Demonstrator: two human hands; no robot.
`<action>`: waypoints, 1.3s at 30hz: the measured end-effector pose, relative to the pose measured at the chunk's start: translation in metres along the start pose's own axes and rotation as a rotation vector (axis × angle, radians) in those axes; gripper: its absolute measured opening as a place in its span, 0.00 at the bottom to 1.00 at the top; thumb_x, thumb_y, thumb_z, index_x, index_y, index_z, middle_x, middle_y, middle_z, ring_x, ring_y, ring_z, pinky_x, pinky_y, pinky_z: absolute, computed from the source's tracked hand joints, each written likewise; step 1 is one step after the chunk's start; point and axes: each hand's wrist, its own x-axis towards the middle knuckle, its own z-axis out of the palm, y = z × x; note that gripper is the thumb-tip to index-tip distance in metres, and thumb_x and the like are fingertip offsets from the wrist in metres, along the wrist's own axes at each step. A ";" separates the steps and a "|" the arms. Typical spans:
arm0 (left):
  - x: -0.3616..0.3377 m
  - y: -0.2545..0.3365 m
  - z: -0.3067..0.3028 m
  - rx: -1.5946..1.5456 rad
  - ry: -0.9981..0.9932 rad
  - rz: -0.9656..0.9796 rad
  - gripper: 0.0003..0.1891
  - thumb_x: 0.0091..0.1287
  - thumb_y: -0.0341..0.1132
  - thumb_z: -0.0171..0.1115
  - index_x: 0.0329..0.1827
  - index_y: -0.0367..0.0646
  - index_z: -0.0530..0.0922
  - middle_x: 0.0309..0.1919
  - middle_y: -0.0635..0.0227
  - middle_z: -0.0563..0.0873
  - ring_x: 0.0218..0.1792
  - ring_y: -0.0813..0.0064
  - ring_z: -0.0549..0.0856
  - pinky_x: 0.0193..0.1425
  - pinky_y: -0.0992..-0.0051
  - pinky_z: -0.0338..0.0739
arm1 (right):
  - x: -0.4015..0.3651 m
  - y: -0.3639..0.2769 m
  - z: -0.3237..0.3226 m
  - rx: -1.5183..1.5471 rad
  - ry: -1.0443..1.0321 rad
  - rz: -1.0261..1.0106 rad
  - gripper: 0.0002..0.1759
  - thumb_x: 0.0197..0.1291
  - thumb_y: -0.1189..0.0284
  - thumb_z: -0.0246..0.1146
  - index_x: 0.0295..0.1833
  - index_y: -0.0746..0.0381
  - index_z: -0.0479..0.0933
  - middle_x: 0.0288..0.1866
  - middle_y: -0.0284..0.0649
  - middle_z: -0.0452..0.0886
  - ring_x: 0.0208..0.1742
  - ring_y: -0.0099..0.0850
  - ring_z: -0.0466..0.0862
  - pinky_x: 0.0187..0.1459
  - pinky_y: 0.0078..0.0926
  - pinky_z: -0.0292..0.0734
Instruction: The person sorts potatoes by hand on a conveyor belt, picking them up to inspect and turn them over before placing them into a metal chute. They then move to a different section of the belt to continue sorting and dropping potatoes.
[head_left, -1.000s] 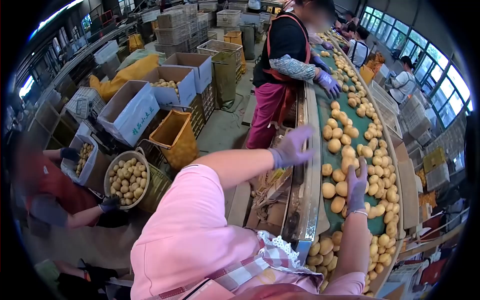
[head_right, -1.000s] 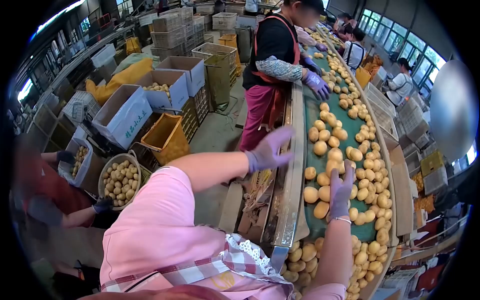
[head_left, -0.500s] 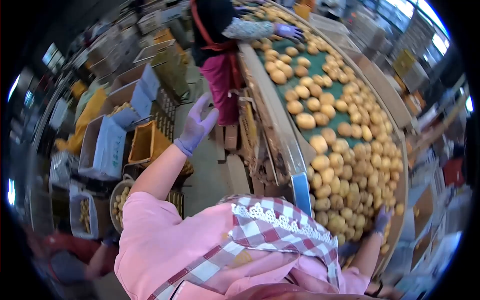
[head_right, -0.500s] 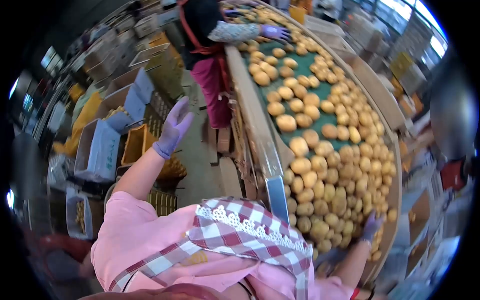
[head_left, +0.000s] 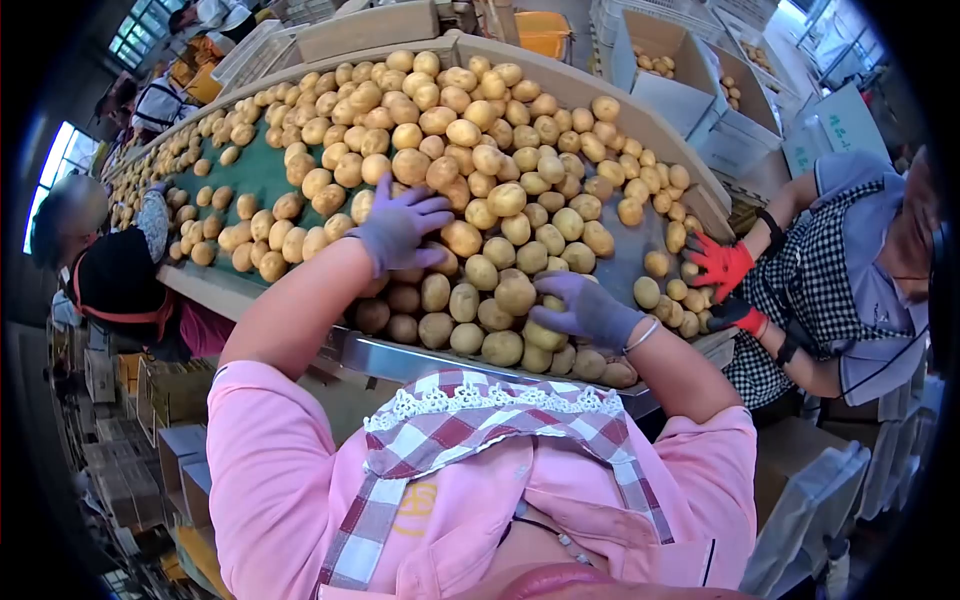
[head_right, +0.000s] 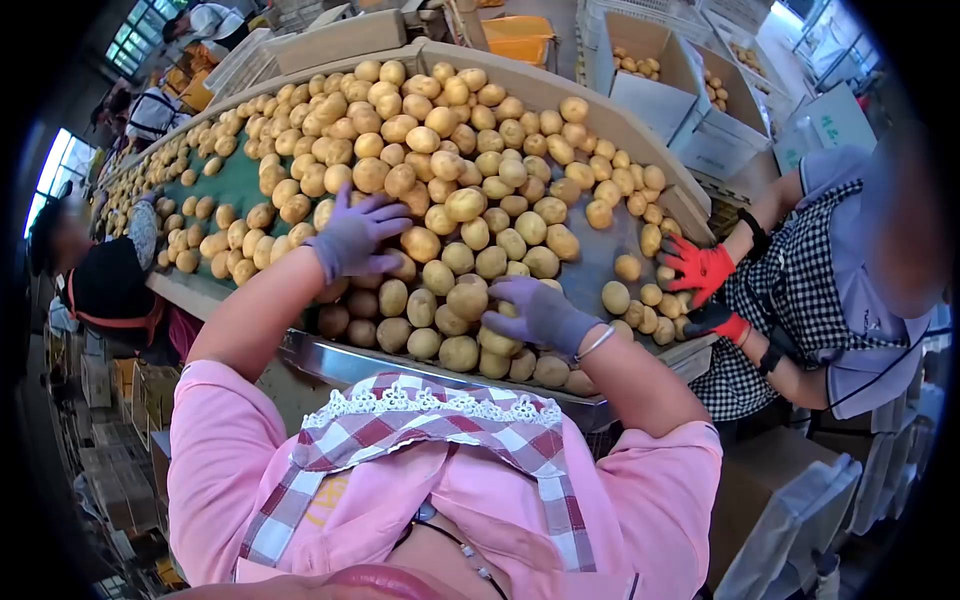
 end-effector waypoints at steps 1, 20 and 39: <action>-0.025 -0.013 -0.003 0.071 0.097 -0.033 0.28 0.58 0.52 0.68 0.62 0.59 0.78 0.67 0.68 0.76 0.73 0.65 0.69 0.72 0.27 0.50 | -0.015 0.013 0.006 -0.003 0.021 0.020 0.21 0.62 0.61 0.67 0.56 0.62 0.81 0.50 0.51 0.86 0.48 0.47 0.86 0.50 0.37 0.81; -0.062 -0.160 -0.056 0.143 0.763 -0.393 0.29 0.65 0.38 0.68 0.69 0.44 0.74 0.67 0.43 0.76 0.63 0.44 0.78 0.66 0.55 0.74 | 0.323 0.072 -0.069 -0.270 0.469 -0.431 0.26 0.59 0.52 0.66 0.61 0.51 0.79 0.53 0.44 0.84 0.54 0.44 0.83 0.57 0.44 0.78; -0.136 -0.151 -0.027 0.366 -0.132 -0.844 0.28 0.58 0.46 0.69 0.64 0.62 0.75 0.77 0.72 0.65 0.78 0.49 0.59 0.69 0.32 0.60 | 0.007 0.026 -0.027 -0.052 -0.023 0.085 0.26 0.56 0.59 0.70 0.56 0.63 0.76 0.53 0.49 0.81 0.54 0.49 0.81 0.51 0.44 0.80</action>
